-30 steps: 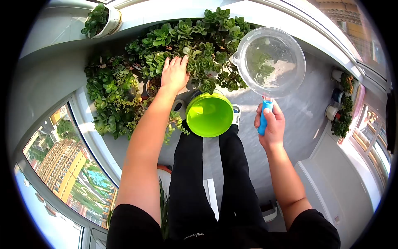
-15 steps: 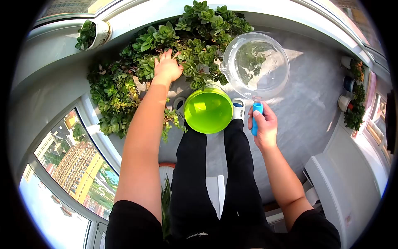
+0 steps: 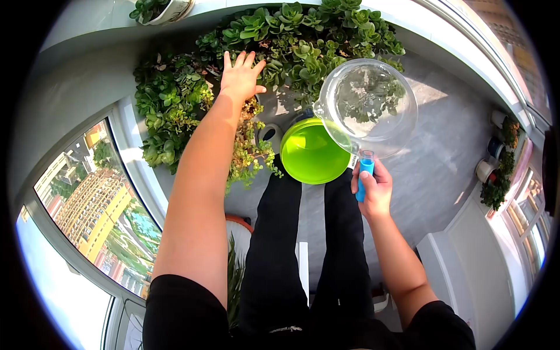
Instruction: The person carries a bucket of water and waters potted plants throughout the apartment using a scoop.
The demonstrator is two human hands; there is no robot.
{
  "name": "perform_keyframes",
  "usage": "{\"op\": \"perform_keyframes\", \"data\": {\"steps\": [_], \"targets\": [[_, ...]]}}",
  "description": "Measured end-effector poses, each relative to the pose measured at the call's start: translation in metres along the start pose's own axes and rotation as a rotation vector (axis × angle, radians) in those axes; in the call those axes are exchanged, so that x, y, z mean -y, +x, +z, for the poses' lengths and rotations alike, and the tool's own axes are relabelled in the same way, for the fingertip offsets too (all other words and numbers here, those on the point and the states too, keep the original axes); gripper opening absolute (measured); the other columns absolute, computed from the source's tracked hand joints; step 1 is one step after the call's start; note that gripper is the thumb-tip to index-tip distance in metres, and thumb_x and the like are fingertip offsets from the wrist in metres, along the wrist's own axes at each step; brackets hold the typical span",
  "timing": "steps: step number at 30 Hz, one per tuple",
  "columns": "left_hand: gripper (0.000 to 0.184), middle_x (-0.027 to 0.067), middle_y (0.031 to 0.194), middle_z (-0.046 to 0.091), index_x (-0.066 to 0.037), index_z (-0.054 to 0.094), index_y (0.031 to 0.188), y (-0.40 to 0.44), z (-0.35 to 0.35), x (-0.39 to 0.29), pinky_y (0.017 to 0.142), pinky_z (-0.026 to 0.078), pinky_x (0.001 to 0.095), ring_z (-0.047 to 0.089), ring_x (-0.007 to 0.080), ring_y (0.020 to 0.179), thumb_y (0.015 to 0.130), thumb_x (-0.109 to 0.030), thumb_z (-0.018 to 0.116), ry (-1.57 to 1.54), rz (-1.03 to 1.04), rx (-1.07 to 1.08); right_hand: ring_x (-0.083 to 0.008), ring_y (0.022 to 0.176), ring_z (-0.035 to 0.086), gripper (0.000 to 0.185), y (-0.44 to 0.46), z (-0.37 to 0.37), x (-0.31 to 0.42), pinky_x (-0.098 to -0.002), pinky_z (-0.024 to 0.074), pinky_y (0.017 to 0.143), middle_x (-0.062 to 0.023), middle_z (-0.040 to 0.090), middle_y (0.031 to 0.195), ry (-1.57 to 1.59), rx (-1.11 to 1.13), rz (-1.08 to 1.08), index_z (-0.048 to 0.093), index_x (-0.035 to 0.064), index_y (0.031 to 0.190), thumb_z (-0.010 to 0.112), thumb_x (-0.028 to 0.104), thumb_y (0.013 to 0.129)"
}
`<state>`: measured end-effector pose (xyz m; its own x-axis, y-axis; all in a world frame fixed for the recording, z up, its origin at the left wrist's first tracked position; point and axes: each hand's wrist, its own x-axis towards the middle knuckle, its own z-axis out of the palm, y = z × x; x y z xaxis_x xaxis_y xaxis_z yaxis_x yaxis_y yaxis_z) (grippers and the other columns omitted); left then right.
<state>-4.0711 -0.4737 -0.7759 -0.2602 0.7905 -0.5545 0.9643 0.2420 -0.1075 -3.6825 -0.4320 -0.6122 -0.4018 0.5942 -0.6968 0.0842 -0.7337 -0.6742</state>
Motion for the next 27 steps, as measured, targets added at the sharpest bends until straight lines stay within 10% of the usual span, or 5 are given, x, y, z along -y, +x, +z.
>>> {"op": "perform_keyframes", "data": {"steps": [9,19,27], "targets": [[0.061,0.0023,0.162,0.039,-0.028,0.043,0.154,0.001,0.040,0.012,0.124,0.010,0.0661,0.035,0.0251,0.149,0.096,-0.013,0.055,-0.017,0.091,-0.025,-0.0148,0.065,0.057,0.049,0.001,0.072,-0.031,-0.0277,0.0471,0.059,-0.0088,0.062,0.093,0.004,0.057,0.066,0.056,-0.0003,0.141,0.064,0.006,0.093],[0.054,0.0038,0.154,0.047,-0.030,0.047,0.152,-0.007,0.071,0.012,0.121,0.007,0.0715,0.041,0.0255,0.144,0.100,-0.015,0.047,-0.110,-0.051,-0.157,-0.0133,0.063,0.057,0.033,0.079,0.120,-0.051,-0.0247,0.0455,0.057,-0.0056,0.062,0.093,0.024,0.061,-0.092,0.059,-0.0010,0.130,0.059,0.010,0.098],[0.050,0.0052,0.150,0.051,-0.034,0.055,0.147,-0.001,0.075,0.048,0.120,0.027,0.0616,0.050,0.0276,0.135,0.101,-0.015,0.046,-0.267,0.049,-0.305,-0.0103,0.063,0.057,0.033,0.085,0.091,-0.038,-0.0246,0.0460,0.056,-0.0031,0.062,0.089,-0.155,0.173,-0.077,0.062,-0.0006,0.128,0.066,0.006,0.096]]}}
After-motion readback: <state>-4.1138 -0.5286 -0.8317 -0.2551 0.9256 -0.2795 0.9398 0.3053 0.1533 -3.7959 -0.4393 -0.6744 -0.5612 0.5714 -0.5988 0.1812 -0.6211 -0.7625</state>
